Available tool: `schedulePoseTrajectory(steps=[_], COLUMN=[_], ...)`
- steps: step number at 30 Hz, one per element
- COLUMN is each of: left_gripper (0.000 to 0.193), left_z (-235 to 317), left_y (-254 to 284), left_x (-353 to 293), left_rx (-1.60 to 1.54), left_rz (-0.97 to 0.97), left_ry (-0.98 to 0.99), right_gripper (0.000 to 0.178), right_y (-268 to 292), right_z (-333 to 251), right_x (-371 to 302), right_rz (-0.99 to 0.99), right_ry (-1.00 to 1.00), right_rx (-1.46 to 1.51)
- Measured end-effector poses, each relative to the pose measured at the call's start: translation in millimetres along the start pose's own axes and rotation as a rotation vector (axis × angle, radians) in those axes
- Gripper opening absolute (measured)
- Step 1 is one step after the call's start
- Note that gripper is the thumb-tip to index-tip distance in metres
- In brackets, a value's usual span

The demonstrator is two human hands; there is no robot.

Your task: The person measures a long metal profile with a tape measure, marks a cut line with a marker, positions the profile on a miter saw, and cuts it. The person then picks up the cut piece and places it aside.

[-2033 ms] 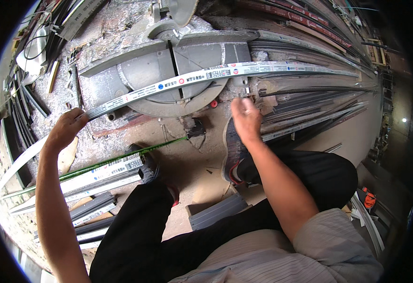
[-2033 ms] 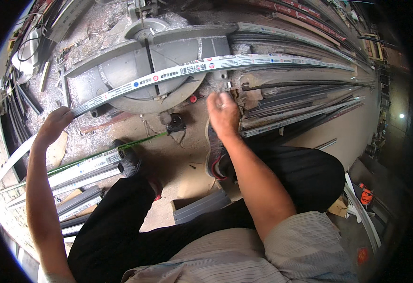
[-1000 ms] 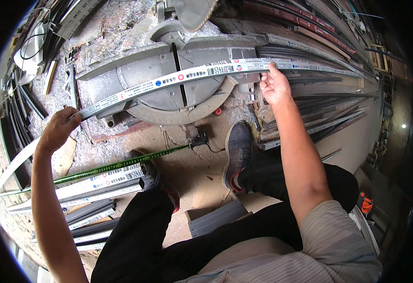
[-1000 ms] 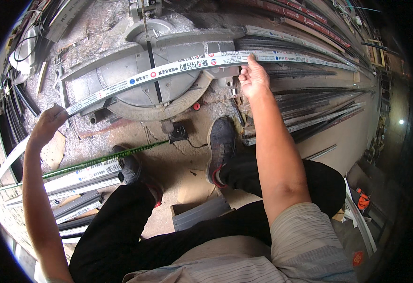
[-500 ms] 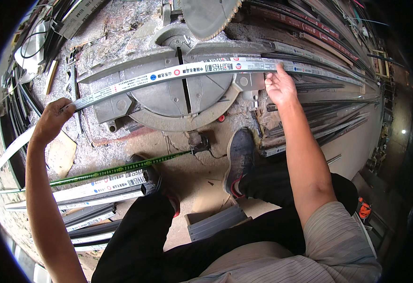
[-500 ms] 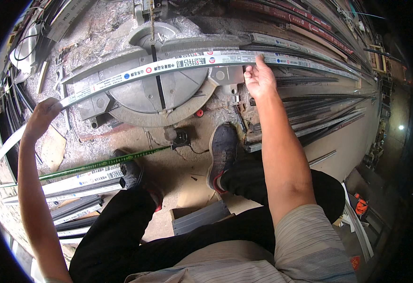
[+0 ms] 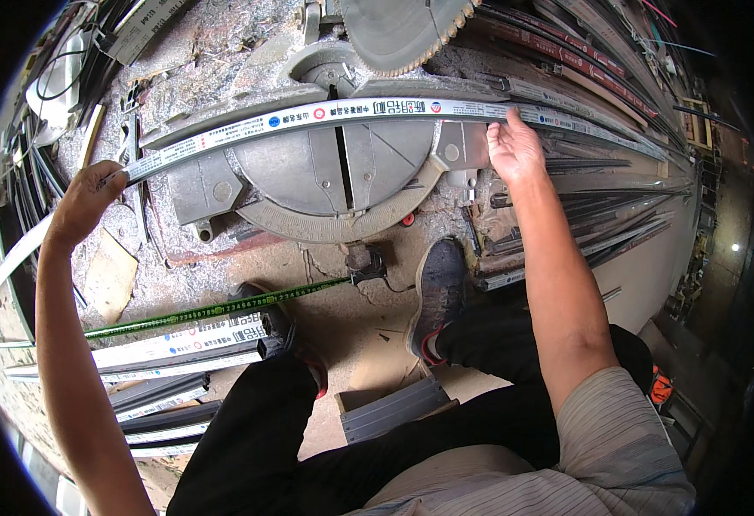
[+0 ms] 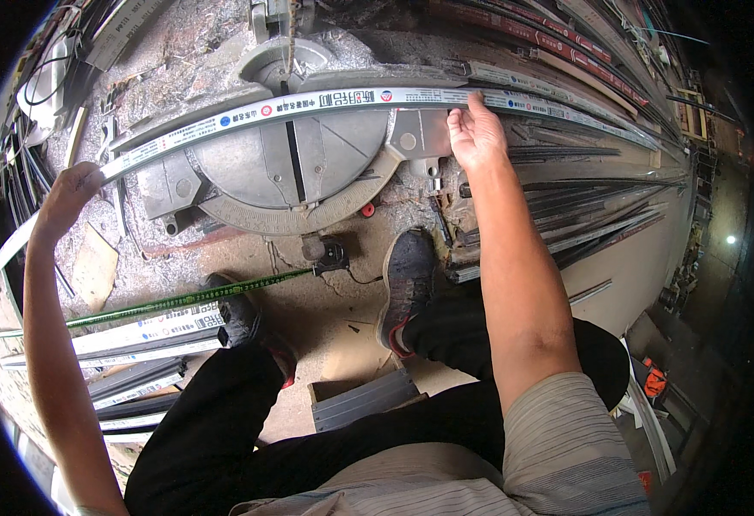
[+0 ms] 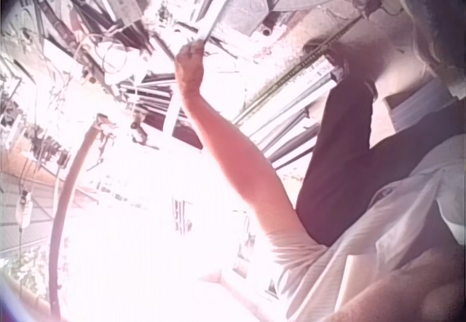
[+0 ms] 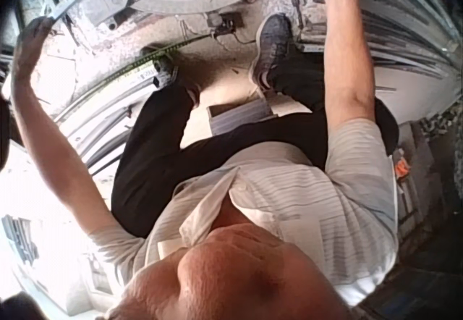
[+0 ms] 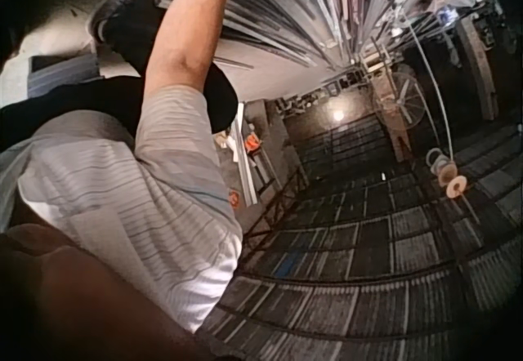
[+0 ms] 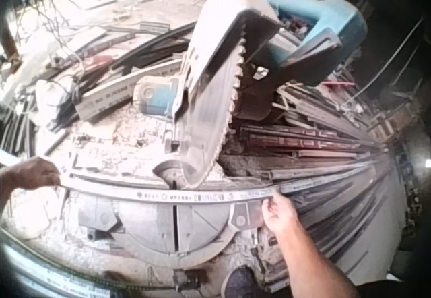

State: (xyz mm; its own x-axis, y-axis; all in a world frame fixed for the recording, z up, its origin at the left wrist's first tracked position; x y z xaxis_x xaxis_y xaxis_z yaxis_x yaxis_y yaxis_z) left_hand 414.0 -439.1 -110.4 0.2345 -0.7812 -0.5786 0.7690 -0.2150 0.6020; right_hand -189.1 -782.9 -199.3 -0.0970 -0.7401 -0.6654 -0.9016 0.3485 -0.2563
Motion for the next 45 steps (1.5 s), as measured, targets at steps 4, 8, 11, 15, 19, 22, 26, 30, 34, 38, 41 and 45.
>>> schedulePoseTrajectory(steps=[4, 8, 11, 15, 19, 22, 26, 30, 34, 38, 41, 45], left_gripper=[0.053, 0.05, 0.044, 0.038, 0.045, 0.056, 0.059, 0.058, 0.058, 0.058, 0.058, 0.058], left_z=[9, 8, 10, 18, 43, 62, 62, 62, 64, 57, 58, 63], left_y=[3, 5, 4, 1, -9, -19, -24, -27, -27, -27, -28, -29], left_x=[3, 5, 5, 0, 1, 7, 15, 18, 20, 22, 23, 22], left_rx=[0.076, 0.087, 0.089, 0.053, 0.049, 0.104, 0.166, 0.154, 0.161, 0.169, 0.158, 0.158], left_rz=[0.001, 0.004, 0.004, 0.031, 0.041, 0.046, 0.094, 0.086, 0.054, 0.08, 0.08, 0.064], left_ry=[0.009, -0.009, -0.011, 0.015, 0.024, 0.074, 0.078, 0.079, 0.03, 0.039, 0.029, 0.034], right_gripper=[0.02, 0.021, 0.021, 0.022, 0.021, 0.02, 0.018, 0.017, 0.017, 0.017, 0.018, 0.019], right_y=[-3, -3, -2, -3, -5, -3, -3, -1, -3, -3, -1, 0], right_z=[-4, -4, -5, -4, -5, -5, -2, -3, -3, -3, -3, -2], right_x=[0, 5, 4, -1, -2, 3, 4, 3, 3, 4, 6, 7], right_rz=[-0.014, -0.054, -0.019, 0.028, 0.026, -0.024, 0.008, 0.015, -0.019, -0.003, -0.005, 0.009], right_ry=[0.04, 0.041, 0.064, 0.07, 0.067, 0.066, 0.06, 0.067, 0.069, 0.066, 0.072, 0.075], right_rx=[-0.022, -0.003, -0.019, -0.031, -0.032, -0.021, -0.031, -0.031, -0.036, -0.021, -0.007, 0.003])
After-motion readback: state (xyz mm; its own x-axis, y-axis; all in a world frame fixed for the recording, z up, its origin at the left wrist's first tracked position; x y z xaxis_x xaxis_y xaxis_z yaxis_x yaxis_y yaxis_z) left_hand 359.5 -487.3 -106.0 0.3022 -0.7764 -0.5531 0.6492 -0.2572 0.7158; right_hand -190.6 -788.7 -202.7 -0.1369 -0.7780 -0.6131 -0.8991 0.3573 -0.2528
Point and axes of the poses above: each hand's wrist, its own x-axis towards the middle knuckle, its own y-axis out of the back of the hand, z = x × y, the point moved 10 cm from there along x, towards the middle knuckle, and after that the axes turned 5 degrees about y, right-handed, at the moved point
